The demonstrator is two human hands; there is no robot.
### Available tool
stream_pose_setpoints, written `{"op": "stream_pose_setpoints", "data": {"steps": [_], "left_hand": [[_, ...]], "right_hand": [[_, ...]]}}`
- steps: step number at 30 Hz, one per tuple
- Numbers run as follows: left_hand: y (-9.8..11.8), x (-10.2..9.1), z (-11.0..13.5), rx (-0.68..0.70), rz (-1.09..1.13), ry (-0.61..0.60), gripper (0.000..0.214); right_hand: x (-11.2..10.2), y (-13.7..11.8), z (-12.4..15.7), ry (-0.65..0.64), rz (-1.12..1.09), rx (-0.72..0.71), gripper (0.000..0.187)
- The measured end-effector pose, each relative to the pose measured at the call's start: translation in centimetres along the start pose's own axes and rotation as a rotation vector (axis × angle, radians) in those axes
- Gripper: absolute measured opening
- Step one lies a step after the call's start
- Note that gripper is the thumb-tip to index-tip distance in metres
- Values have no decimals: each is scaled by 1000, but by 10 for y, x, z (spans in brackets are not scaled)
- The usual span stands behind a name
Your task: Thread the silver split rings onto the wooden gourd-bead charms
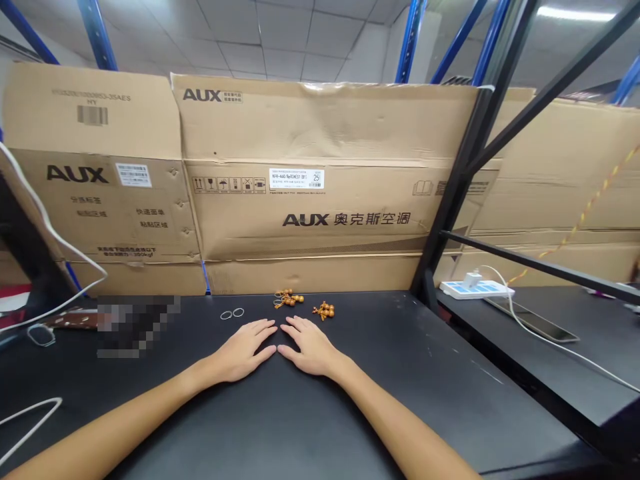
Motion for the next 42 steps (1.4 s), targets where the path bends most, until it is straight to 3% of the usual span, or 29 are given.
{"op": "stream_pose_setpoints", "data": {"steps": [11,16,18,21,23,25,29,33,39,42], "left_hand": [[-4,3,0,-5,14,39,47],[-24,11,-1,-286,-97,152,63],[-32,15,-1,-374,-108,180,68],[-36,16,-2,-428,-86,129,70],[-32,12,-2,-369,-67,97,63],[-22,5,-3,-214,-30,72,51],[-3,-6,-1,74,82,57,32],[1,-7,0,139,79,93,28],[-4,-5,-3,71,92,70,26],[-3,-6,-5,97,144,81,21]], "right_hand": [[0,2,0,4,4,2,55],[1,4,-2,15,48,43,56],[-1,10,-2,102,119,131,54],[-7,26,-1,241,240,318,47],[-11,37,2,286,285,442,43],[-12,43,5,294,307,505,41],[-10,37,5,266,320,529,35],[-5,20,0,202,267,447,36],[-2,2,-3,169,99,42,32],[-2,0,-2,195,60,-39,28]]}}
Point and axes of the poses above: each hand's wrist, its own z-axis away from the middle knuckle, its own x-axis out of the palm, y = z × x, the point moved 3 cm from there along -z, towards the middle knuckle, and after that the axes turned 10 degrees about -y, right-handed, at the moved point
